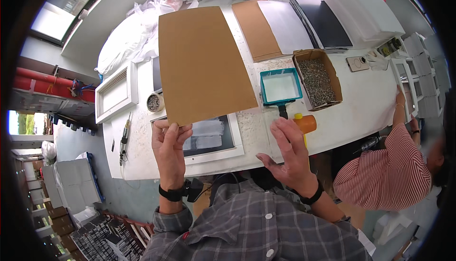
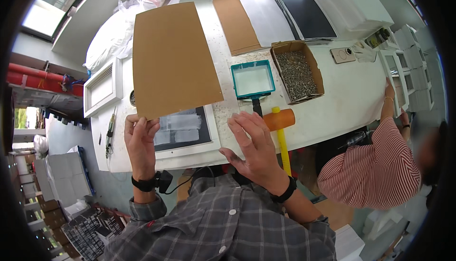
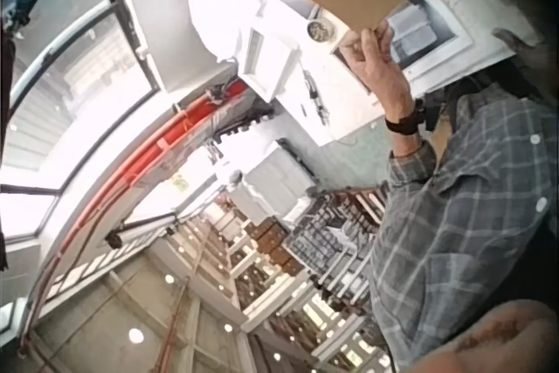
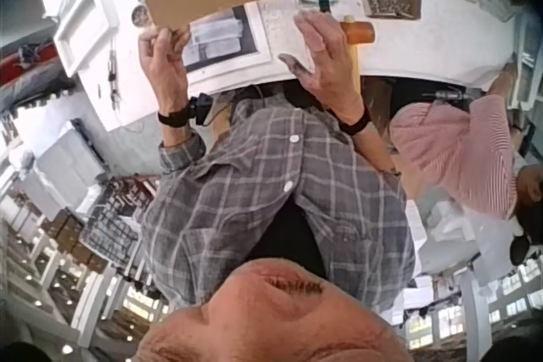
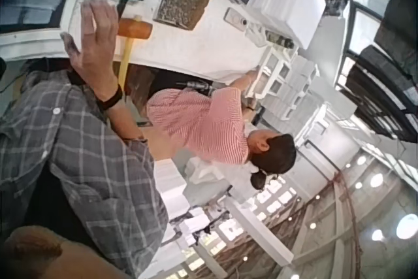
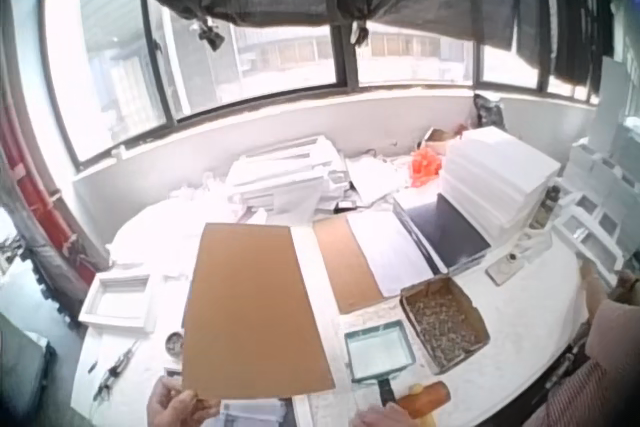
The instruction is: The person uses a pneumatic screwdriver to fasten screws into a white rectangular frame on a workbench. They then move to a stack of white panels, pick one up, and return to the bench to place a black mesh screen into the frame. The person applies a white substance to the screen using a small container and places a white cover panel over the assembly, securing it with the screwdriver.
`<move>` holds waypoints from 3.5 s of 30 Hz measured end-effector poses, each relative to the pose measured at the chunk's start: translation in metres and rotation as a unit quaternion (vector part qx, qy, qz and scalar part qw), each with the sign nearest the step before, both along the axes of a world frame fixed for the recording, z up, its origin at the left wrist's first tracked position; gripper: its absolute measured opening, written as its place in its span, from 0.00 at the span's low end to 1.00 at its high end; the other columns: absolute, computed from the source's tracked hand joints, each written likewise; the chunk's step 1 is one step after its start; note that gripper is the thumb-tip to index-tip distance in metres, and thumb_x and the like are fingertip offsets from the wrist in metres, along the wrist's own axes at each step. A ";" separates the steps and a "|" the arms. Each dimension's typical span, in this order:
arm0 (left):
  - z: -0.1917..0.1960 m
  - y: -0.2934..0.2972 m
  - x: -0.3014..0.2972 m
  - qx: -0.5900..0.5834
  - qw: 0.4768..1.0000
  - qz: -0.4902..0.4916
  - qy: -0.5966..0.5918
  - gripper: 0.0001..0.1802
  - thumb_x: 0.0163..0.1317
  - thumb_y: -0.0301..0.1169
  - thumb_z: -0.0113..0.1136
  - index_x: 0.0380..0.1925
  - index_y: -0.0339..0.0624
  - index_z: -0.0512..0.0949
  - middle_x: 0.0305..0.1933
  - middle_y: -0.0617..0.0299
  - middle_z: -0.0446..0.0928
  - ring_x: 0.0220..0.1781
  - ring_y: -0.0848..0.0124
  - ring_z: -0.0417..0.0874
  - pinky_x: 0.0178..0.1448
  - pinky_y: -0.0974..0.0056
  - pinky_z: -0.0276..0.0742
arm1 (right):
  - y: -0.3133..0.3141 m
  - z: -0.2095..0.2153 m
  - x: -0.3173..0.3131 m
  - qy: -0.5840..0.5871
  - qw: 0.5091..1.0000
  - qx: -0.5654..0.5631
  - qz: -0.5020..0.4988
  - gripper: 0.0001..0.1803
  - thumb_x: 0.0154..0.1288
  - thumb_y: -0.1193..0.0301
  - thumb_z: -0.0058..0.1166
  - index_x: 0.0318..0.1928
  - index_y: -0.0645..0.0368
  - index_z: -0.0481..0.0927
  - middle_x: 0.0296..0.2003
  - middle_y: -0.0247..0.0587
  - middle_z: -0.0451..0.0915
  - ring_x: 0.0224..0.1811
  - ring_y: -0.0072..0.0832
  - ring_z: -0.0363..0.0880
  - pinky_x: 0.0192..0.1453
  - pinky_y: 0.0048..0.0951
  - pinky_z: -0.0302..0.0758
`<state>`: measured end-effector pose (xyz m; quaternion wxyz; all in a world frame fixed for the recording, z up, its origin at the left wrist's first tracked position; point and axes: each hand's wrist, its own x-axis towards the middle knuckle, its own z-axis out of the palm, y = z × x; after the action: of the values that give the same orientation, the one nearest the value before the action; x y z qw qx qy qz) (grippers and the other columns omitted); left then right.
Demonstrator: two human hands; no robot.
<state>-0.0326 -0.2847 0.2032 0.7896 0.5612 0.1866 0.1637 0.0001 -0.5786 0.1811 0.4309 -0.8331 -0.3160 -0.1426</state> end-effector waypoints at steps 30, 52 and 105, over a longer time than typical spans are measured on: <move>-0.095 0.160 -0.095 0.056 0.980 -0.187 0.046 0.13 0.81 0.30 0.53 0.59 0.36 0.74 0.45 0.51 0.86 0.46 0.69 0.87 0.56 0.63 0.83 | 0.160 -0.017 0.111 0.253 0.840 0.429 -0.216 0.26 0.79 0.57 0.59 0.64 0.64 0.76 0.57 0.39 0.81 0.57 0.26 0.81 0.64 0.28 0.77; -0.241 0.269 -0.184 0.603 0.791 -0.092 0.041 0.38 0.65 0.17 0.52 0.78 0.41 0.61 0.80 0.38 0.60 0.81 0.40 0.59 0.85 0.39 0.47 | 0.071 -0.154 -0.117 -0.142 0.943 -0.054 -0.297 0.46 0.67 0.72 0.59 0.78 0.79 0.52 0.71 0.69 0.68 0.75 0.50 0.68 0.81 0.41 0.59; -0.217 0.145 -0.255 -0.043 0.908 -0.410 -0.071 0.49 0.75 0.59 0.55 0.80 0.34 0.52 0.78 0.40 0.64 0.76 0.50 0.72 0.76 0.46 0.68 | -0.086 -0.312 -0.324 0.229 0.747 0.563 -0.269 0.23 0.82 0.62 0.48 0.67 0.65 0.73 0.59 0.42 0.81 0.60 0.35 0.80 0.67 0.38 0.77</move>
<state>-0.2877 -0.1399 -0.0135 0.8219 0.5405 -0.1090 -0.1432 -0.3235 -0.6644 -0.1307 0.8250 -0.4977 0.1666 -0.2098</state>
